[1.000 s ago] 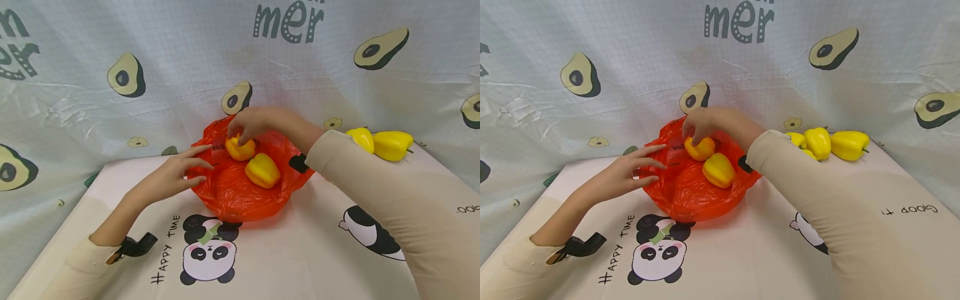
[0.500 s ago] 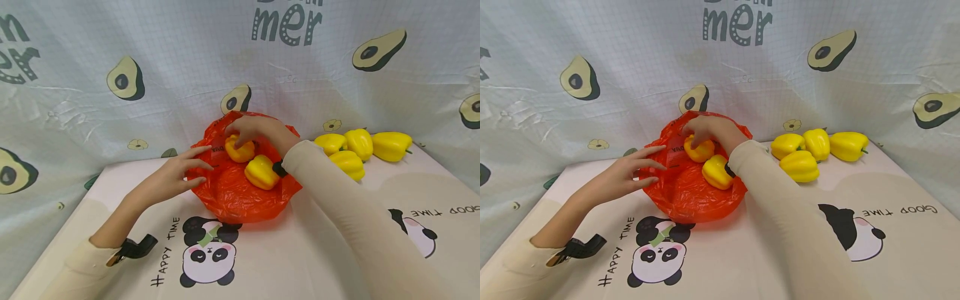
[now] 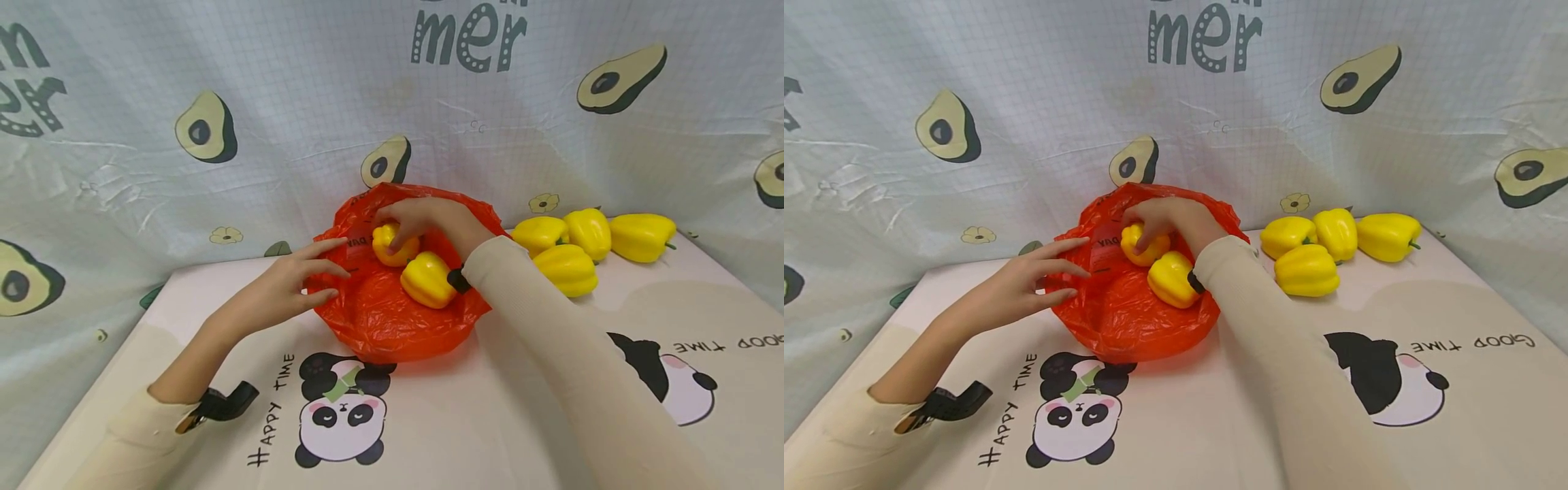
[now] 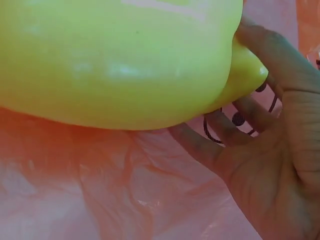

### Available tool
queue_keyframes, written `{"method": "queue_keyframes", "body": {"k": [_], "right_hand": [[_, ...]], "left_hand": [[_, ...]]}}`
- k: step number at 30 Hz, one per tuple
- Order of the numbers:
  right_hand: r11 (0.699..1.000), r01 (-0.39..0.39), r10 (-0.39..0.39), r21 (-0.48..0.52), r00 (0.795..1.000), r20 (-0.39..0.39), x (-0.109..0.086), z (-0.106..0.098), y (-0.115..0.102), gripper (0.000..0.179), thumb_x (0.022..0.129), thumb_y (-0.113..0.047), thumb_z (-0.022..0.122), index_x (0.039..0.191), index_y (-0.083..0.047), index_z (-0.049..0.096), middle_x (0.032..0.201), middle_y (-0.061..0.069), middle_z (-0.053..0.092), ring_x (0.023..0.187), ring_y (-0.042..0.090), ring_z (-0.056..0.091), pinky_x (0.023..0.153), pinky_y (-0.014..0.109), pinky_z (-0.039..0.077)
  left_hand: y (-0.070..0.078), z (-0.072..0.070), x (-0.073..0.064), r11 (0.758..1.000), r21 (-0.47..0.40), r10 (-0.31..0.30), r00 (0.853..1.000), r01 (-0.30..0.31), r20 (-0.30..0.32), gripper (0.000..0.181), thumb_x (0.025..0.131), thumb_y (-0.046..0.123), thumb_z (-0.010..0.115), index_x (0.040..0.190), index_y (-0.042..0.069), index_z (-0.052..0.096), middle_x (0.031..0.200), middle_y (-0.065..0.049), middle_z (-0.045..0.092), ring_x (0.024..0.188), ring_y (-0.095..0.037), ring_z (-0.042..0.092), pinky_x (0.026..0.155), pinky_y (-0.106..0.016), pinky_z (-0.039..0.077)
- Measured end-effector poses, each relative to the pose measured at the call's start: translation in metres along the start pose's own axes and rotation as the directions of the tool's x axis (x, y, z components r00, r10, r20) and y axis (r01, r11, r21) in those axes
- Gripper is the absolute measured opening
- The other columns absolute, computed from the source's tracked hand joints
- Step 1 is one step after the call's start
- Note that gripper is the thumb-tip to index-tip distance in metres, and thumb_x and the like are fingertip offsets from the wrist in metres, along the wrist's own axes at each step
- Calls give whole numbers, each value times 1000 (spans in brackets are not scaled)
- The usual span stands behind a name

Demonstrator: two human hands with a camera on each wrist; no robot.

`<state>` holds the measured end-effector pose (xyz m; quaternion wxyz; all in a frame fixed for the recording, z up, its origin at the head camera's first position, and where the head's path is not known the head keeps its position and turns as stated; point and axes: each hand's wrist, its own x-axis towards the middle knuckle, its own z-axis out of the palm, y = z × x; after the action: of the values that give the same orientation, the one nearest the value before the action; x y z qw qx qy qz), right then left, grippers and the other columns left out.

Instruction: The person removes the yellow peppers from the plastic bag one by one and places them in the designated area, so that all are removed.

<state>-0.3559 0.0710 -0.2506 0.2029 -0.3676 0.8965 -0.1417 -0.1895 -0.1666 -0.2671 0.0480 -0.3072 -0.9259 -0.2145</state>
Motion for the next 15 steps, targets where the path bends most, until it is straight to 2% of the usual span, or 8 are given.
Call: {"method": "queue_keyframes", "body": {"k": [6, 10, 15], "right_hand": [[985, 27, -44, 173, 995, 94, 1, 3, 6, 47, 92, -11, 71, 135, -17, 51, 130, 5, 49, 122, 26, 44, 97, 38, 51], [986, 66, -78, 151, 994, 75, 2, 5, 8, 47, 93, -13, 71, 137, -17, 54, 130, 5, 52, 121, 26, 45, 97, 39, 51], [992, 120, -121, 48, 992, 23, 3, 6, 8, 51, 94, -21, 72, 143, -24, 58, 135, 0, 56, 122, 24, 47, 102, 40, 47]], "left_hand": [[0, 0, 1, 1000, 11, -20, 1000, 20, 17, 25, 92, 7, 71, 116, 12, 75, 159, -9, 41, 136, -34, 49, 80, -32, 58], [1, 0, 2, 1000, 4, -19, 1000, 19, 21, 25, 92, 8, 72, 117, 11, 75, 159, -9, 41, 136, -34, 48, 79, -33, 58], [1, 0, 2, 1000, -9, -21, 999, 21, 26, 26, 92, 8, 71, 118, 10, 75, 159, -10, 40, 138, -35, 46, 82, -35, 59]]}}
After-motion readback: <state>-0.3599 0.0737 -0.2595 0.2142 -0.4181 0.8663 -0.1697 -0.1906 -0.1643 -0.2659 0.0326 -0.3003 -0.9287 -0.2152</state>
